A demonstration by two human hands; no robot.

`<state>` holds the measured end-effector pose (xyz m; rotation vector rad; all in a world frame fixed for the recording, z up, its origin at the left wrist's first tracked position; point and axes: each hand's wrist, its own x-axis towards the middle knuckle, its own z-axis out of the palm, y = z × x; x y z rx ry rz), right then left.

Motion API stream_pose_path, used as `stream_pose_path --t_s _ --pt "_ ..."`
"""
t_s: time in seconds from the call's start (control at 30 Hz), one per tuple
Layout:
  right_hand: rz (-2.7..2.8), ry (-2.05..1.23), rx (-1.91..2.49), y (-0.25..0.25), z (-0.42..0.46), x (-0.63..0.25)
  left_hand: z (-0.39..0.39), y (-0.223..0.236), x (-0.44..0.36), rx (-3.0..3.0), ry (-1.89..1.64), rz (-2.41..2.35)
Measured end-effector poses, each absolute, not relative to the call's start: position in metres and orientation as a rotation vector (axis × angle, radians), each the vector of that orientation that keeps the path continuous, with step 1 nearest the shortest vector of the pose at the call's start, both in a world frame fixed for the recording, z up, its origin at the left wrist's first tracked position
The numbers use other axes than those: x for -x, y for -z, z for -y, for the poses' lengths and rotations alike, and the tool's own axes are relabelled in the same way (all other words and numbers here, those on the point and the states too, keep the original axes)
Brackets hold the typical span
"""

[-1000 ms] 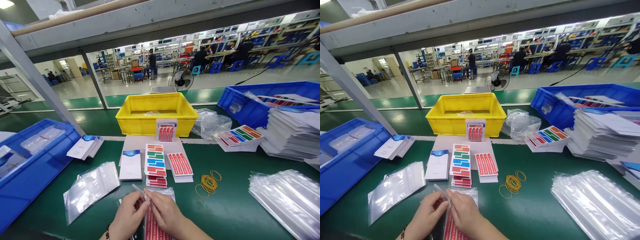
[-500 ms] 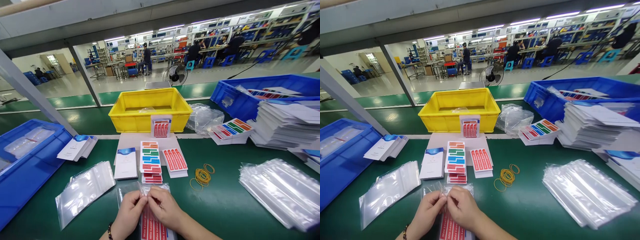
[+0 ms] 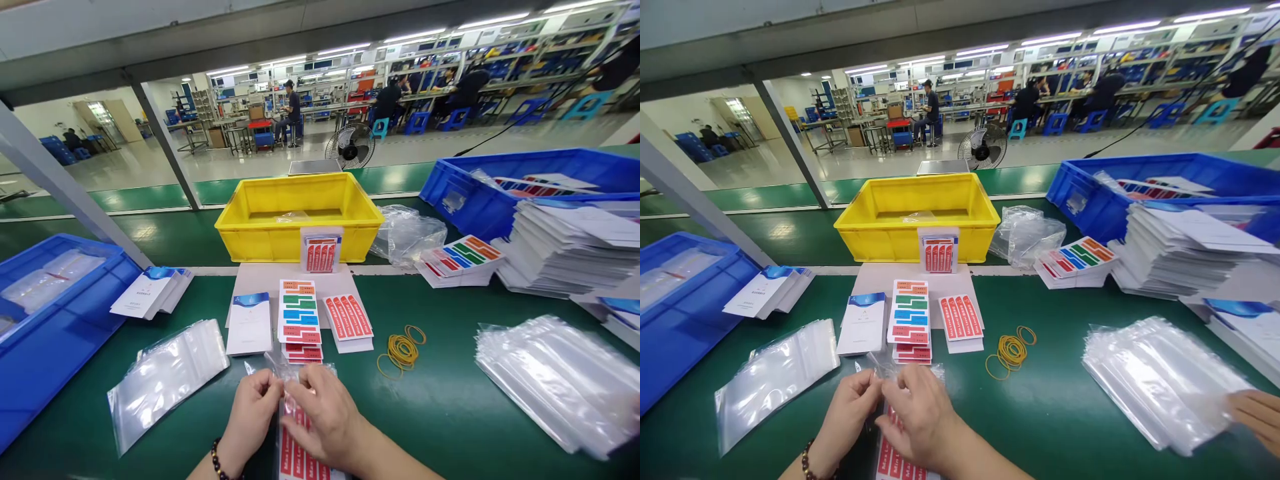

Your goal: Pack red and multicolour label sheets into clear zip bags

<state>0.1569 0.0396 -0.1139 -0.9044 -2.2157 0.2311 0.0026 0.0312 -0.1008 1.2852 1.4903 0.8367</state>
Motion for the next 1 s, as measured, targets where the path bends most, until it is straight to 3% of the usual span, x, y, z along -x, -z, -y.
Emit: stream_pose_path --t_s 0.13,0.23,0.4,0.6,0.8,0.9,1.0 --pt "2.274 -0.186 0.856 0.115 -0.041 -0.159 -0.031 0.091 0.004 -1.564 -0.861 -1.525" --pt "2.180 -0.420 0.797 0.110 -0.045 -0.164 -0.028 0.075 0.012 -2.201 -0.959 -1.357" --pt "2.240 -0.810 0.753 0.094 -0.046 -0.171 -0.028 0.051 0.031 -2.629 -0.543 -1.119" --pt "2.374 -0.718 0.705 0.081 -0.050 -0.157 -0.022 0.054 0.061 -2.383 -0.360 -1.349" --pt "2.536 -0.071 0.897 0.095 -0.087 -0.100 -0.017 0.078 0.064 -1.946 -0.334 -1.320" --pt "2.624 0.114 0.995 0.105 -0.103 -0.083 -0.016 0.093 0.065 -1.667 -0.461 -1.320" --pt "2.627 0.085 0.962 0.103 -0.099 -0.082 -0.016 0.108 0.071 -1.305 -0.716 -1.278"
